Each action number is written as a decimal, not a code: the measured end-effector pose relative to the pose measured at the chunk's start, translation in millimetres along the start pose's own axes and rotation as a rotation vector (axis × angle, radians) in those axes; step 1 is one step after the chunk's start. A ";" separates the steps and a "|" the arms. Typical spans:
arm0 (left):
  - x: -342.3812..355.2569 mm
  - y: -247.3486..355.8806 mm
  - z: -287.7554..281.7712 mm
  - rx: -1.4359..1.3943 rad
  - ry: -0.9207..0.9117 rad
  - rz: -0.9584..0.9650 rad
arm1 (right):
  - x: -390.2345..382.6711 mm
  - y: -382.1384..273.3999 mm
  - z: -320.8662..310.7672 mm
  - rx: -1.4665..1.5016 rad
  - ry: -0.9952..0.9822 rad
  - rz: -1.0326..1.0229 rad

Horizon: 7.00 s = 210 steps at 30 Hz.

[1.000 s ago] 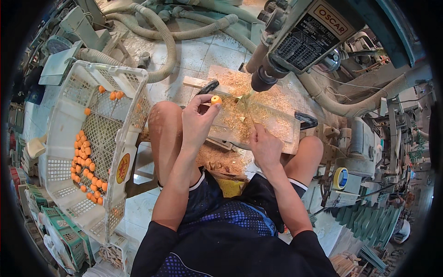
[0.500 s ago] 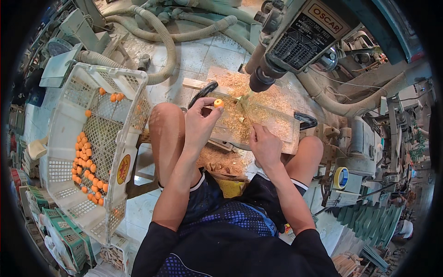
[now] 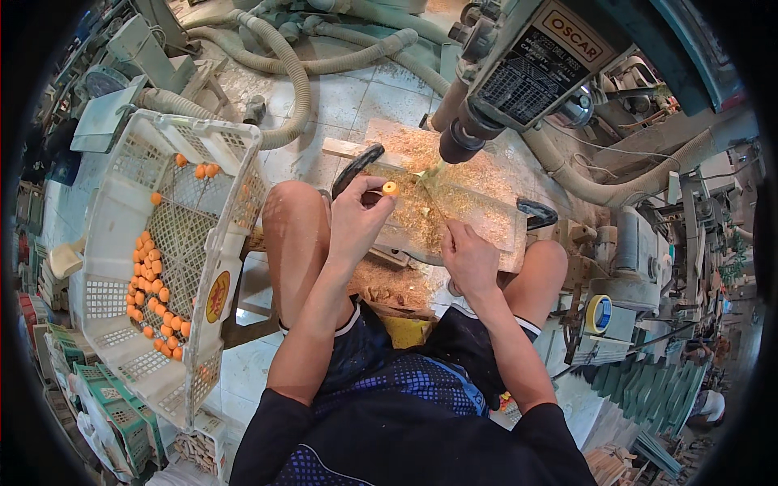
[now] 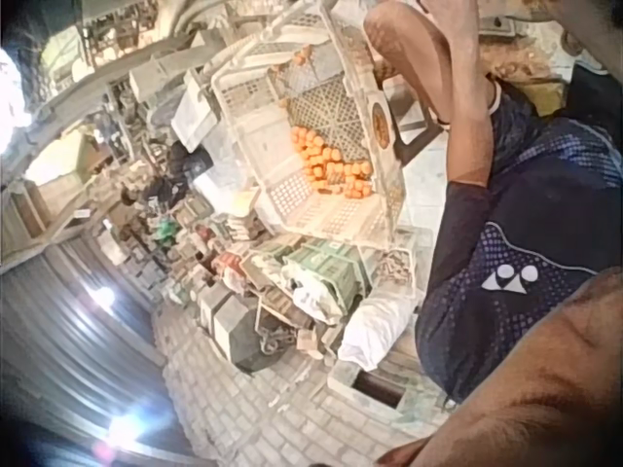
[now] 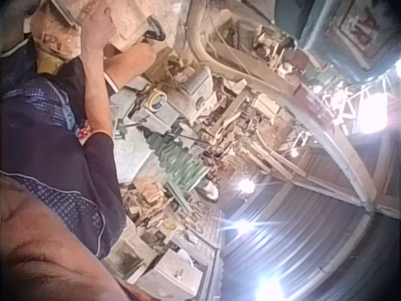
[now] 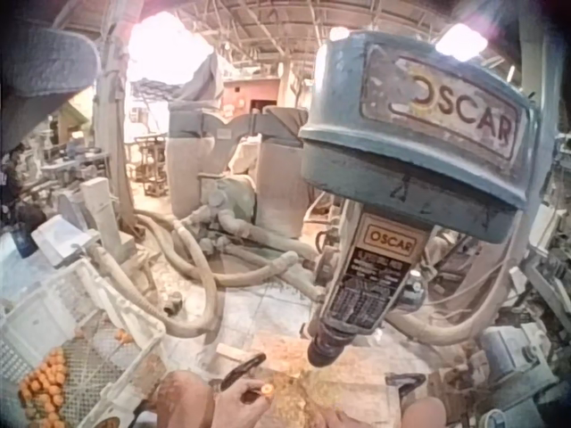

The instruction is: Drill a hole into small wooden spheres using a drill press while holding them in a jig.

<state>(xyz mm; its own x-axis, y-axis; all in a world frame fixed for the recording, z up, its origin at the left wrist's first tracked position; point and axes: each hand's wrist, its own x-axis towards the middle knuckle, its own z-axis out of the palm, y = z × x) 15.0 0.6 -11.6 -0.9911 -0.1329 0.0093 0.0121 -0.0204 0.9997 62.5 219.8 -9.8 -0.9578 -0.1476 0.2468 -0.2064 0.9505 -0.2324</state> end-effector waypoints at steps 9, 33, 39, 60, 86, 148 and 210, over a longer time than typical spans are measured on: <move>-0.9 1.4 4.2 0.061 -0.034 -0.012 | 0.8 0.6 -3.1 0.046 0.050 0.026; -1.7 -1.0 3.9 0.070 -0.041 0.002 | -9.4 -6.1 -11.4 0.278 -0.064 0.193; -2.1 -1.6 5.6 0.097 -0.053 -0.022 | -12.5 4.5 -18.0 0.228 -0.040 0.242; -5.5 -16.1 50.0 0.358 0.008 0.247 | 81.0 59.0 -191.1 0.740 0.745 0.285; 7.8 -29.9 83.5 0.623 0.206 0.359 | 264.8 135.7 -264.3 -0.155 0.562 -0.169; 49.9 -20.4 49.0 0.728 -0.074 0.459 | 259.9 130.1 -260.5 0.251 0.474 -0.042; 64.4 -38.5 52.8 0.743 -0.193 0.605 | 189.7 115.4 -299.1 -0.009 0.680 -0.100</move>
<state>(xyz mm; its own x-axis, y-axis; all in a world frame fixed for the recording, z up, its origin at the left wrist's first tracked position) -56.3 45.2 -48.4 -0.8507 0.2501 0.4622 0.5042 0.6368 0.5833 -83.2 383.3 291.6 -0.5950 -0.0332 0.8030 -0.2826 0.9440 -0.1704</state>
